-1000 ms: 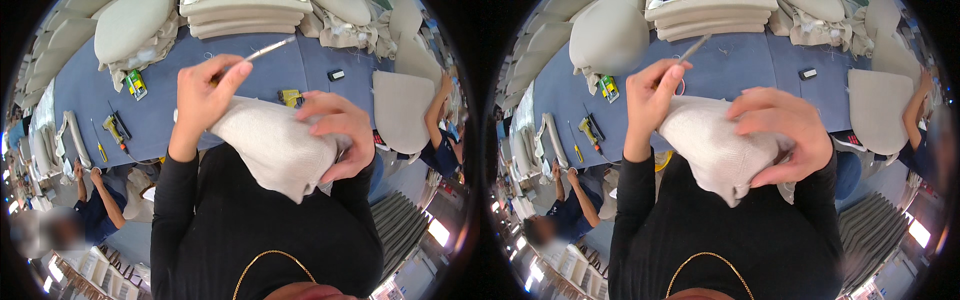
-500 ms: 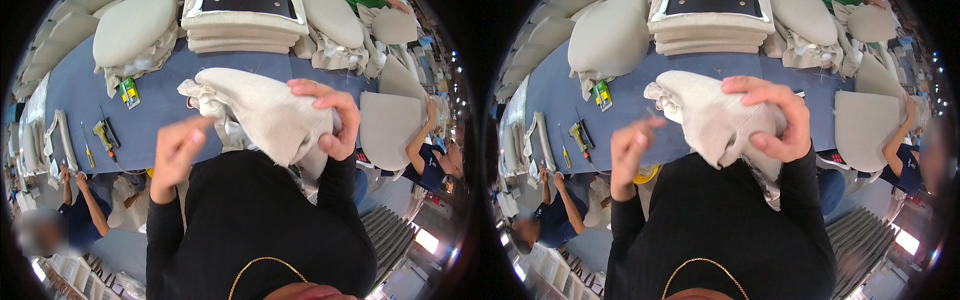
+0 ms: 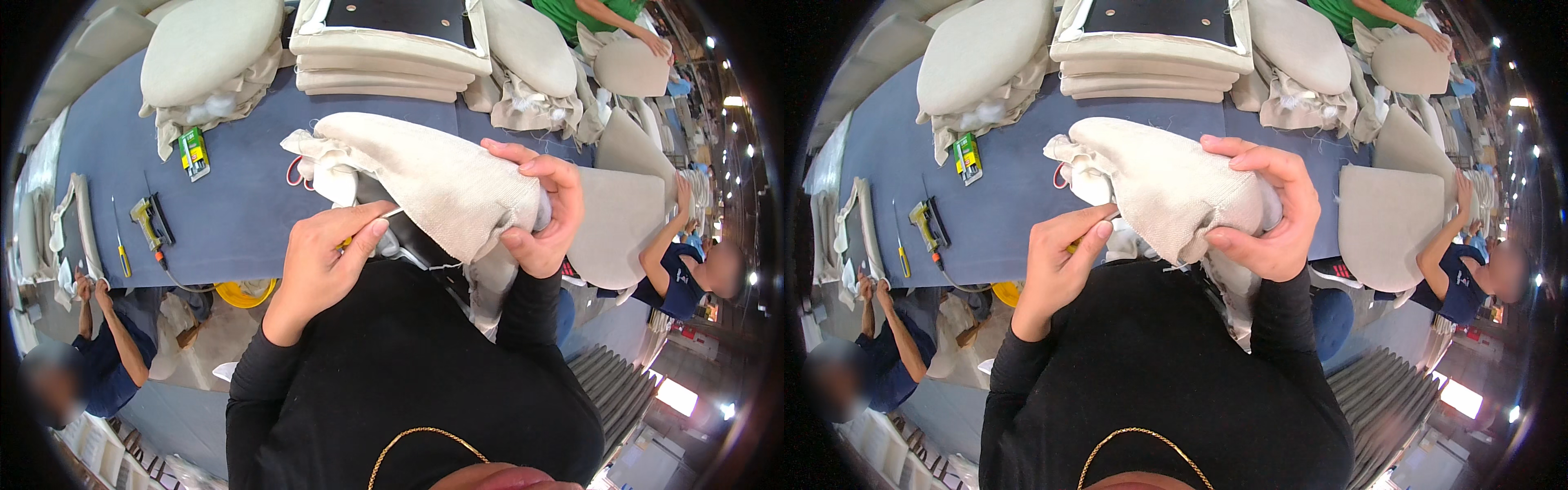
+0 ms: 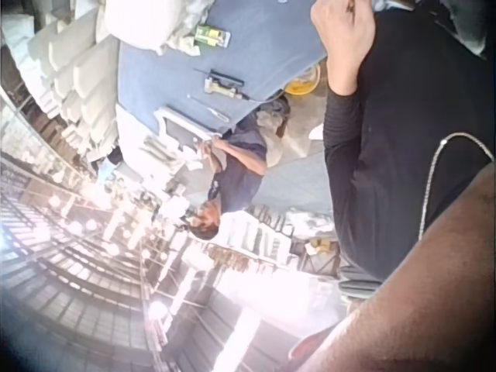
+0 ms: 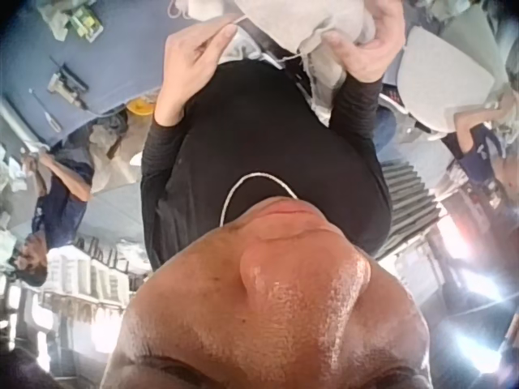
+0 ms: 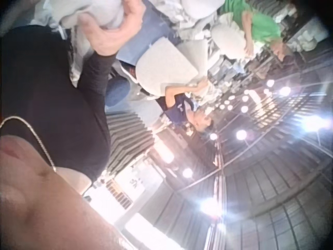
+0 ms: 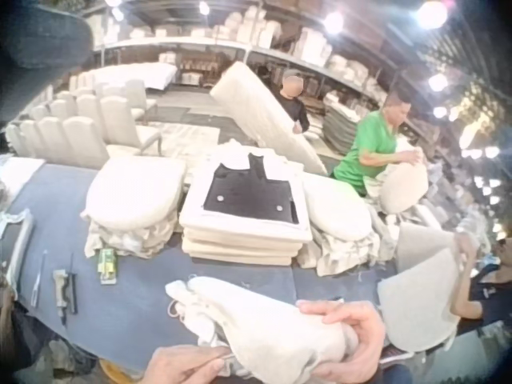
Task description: The person uses a screwdriver to push white stuffing material into a fabric cushion cover. They repeatedly insert the tool into the opening, adjust the fabric, and pack the filling to shape the cushion. The process involves handling the cushion and the tool to distribute the stuffing evenly.
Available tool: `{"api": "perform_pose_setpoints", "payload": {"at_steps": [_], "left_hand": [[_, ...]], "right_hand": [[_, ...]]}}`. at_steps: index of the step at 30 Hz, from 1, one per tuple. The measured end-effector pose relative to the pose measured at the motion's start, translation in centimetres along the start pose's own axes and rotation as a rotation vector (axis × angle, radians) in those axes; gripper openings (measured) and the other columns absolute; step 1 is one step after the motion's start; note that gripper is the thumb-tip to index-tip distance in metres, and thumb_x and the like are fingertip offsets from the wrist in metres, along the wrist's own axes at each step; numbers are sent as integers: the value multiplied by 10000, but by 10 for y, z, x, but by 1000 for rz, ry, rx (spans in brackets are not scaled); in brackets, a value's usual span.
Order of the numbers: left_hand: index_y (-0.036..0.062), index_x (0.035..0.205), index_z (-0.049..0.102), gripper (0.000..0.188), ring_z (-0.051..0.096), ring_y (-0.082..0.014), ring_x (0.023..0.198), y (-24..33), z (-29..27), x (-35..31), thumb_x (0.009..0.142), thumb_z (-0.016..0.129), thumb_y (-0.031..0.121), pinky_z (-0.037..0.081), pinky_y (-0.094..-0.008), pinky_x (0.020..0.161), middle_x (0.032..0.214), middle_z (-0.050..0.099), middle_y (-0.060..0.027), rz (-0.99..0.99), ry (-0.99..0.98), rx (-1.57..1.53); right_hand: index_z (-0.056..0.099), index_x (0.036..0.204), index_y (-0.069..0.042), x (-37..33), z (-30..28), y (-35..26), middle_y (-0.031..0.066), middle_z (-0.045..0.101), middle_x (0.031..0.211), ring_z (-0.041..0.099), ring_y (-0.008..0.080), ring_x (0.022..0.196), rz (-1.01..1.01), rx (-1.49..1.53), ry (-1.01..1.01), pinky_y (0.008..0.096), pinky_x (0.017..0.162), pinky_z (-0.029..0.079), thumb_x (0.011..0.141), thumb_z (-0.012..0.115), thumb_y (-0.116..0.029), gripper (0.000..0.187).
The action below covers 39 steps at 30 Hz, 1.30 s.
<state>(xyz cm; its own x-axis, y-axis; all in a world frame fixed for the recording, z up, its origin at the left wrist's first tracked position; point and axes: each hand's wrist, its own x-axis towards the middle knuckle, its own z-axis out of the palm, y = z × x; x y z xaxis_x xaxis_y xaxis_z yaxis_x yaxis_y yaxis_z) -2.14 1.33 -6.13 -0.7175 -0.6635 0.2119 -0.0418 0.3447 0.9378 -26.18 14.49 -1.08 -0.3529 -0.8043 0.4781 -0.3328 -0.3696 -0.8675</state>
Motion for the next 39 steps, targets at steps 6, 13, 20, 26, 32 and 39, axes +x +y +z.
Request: {"api": "perform_pose_setpoints", "payload": {"at_steps": [6, 13, 20, 26, 32, 39], "left_hand": [[43, 1088, 796, 171, 688, -285, 687, 21, -10, 8, 968, 750, 156, 525, -356, 653, 782, 724, -122, 64, -15, 119], [59, 980, 781, 111, 659, -284, 629, 44, -29, 21, 907, 794, 142, 492, -377, 593, 688, 666, -95, 172, -93, 249], [58, 968, 783, 103, 671, -286, 620, 63, -41, 30, 892, 797, 127, 494, -374, 573, 681, 674, -87, 138, -207, 283], [51, 964, 791, 97, 697, -293, 647, 64, -43, 33, 881, 795, 101, 514, -368, 586, 699, 692, -100, 148, -241, 244], [40, 948, 795, 98, 665, -289, 613, 55, -45, 30, 878, 805, 108, 489, -364, 572, 686, 674, -108, 127, -229, 216], [35, 935, 791, 100, 633, -278, 581, 61, -46, 25, 881, 813, 116, 463, -358, 553, 680, 664, -110, 112, -221, 234]], "right_hand": [[616, 1258, 11, -9, 2, 0, 306, 718, 1282, 708, 374, 1228, -32, 5, -10, 458, 1065, 537, 705, 998, -220, 711], [641, 1242, 51, -11, 11, -4, 330, 701, 1310, 691, 396, 1267, -76, 102, -50, 485, 1110, 517, 658, 1015, -99, 709], [644, 1249, 66, -14, 10, -6, 343, 696, 1309, 692, 395, 1273, -121, 95, -89, 482, 1104, 530, 632, 1030, -74, 741], [648, 1248, 59, -17, 10, -6, 331, 706, 1296, 687, 386, 1284, -125, 112, -106, 485, 1116, 519, 610, 1038, -58, 758], [546, 1324, 57, -22, 4, -3, 423, 628, 1336, 624, 493, 1327, -71, 125, -190, 674, 1173, 401, 668, 1019, -167, 839], [567, 1302, 8, -18, 12, -4, 360, 676, 1312, 658, 439, 1305, -128, 149, -166, 575, 1136, 474, 634, 1028, -78, 816]]}}
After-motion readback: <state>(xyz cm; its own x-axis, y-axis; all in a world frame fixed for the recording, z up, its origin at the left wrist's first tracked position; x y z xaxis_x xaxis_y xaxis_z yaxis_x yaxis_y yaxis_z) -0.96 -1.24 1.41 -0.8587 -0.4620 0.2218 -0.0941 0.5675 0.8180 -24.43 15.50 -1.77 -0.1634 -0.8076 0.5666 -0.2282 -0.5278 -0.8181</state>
